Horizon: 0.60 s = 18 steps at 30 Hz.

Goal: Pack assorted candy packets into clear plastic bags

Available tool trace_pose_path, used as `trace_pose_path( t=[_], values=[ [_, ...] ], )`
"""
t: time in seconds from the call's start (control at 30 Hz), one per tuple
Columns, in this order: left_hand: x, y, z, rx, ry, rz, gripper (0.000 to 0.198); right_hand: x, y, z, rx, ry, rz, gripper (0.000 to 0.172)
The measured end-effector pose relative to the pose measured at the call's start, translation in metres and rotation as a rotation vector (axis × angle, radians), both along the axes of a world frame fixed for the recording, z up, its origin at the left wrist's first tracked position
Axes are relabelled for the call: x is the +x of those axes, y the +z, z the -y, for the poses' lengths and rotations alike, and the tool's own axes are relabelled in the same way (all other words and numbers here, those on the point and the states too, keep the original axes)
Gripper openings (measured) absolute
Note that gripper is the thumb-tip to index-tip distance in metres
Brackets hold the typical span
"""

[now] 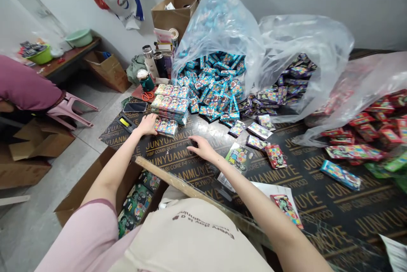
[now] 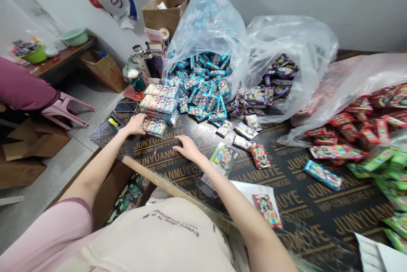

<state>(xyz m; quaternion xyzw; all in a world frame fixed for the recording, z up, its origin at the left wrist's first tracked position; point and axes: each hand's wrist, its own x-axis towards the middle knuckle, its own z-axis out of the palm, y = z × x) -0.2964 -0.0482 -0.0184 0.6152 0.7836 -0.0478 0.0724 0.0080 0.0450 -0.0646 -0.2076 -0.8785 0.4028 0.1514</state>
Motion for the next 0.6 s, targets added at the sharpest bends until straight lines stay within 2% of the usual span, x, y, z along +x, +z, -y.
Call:
trace_pose_path(
  t=[0.1, 0.2, 0.27, 0.33, 0.4, 0.47, 0.6],
  values=[
    [0.007, -0.004, 0.006, -0.013, -0.03, 0.0, 0.095, -0.015, -0.001, 0.0, 0.001, -0.001, 0.039, 0.063],
    [0.016, -0.008, 0.012, -0.008, -0.127, 0.075, 0.106, -0.029, 0.007, 0.0, 0.098, -0.026, 0.092, 0.086],
    [0.016, -0.01, 0.011, 0.018, -0.16, 0.171, 0.09, -0.041, 0.016, 0.0, 0.187, 0.017, 0.125, 0.093],
    [0.011, -0.01, 0.006, 0.03, -0.129, 0.251, 0.058, -0.054, 0.022, 0.001, 0.277, 0.1, 0.162, 0.096],
    [0.003, -0.01, 0.0, 0.027, -0.078, 0.274, 0.043, -0.064, 0.026, 0.004, 0.354, 0.193, 0.195, 0.097],
    [-0.002, -0.011, -0.002, 0.023, -0.06, 0.262, 0.048, -0.067, 0.025, 0.009, 0.402, 0.262, 0.208, 0.097],
    [0.002, -0.012, 0.003, 0.004, -0.056, 0.179, 0.09, -0.053, 0.018, 0.031, 0.451, 0.344, 0.188, 0.083]
  ],
)
